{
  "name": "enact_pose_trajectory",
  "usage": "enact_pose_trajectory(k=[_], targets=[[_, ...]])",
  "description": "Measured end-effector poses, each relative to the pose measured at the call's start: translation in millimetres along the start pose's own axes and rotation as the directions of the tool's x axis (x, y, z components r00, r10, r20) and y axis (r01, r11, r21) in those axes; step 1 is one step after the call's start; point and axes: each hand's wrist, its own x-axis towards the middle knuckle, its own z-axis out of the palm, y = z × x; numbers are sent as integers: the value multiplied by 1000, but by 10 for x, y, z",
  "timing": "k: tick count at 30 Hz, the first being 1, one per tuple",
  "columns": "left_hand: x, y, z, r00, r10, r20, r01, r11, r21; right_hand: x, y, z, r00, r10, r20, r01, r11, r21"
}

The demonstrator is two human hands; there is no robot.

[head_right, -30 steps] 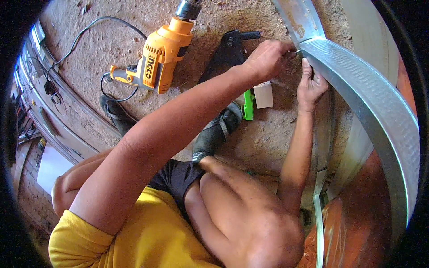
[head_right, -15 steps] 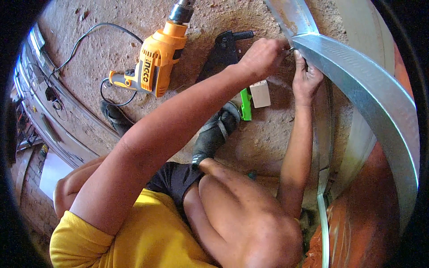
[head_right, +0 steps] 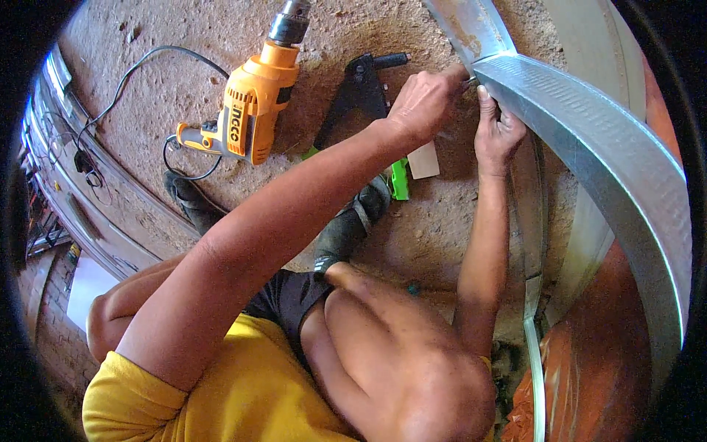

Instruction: Assembling a metal frame by joining studs using an electric drill and a rivet gun.

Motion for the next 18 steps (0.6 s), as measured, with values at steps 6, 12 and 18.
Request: enact_pose_trajectory(k=[6, 12, 18], targets=[[81, -165, 31, 993, 122, -8, -121, 992, 40, 86, -63, -3, 993, -34, 111, 45, 995, -93], [25, -90, -34, 978, -117, 171, 195, 799, -569, 34, -37, 81, 993, 98, 63, -104, 988, 110], [-484, 72, -954, 996, -54, -70, 47, 994, -103, 11, 66, 77, 986, 166, -15, -156, 953, 260]])
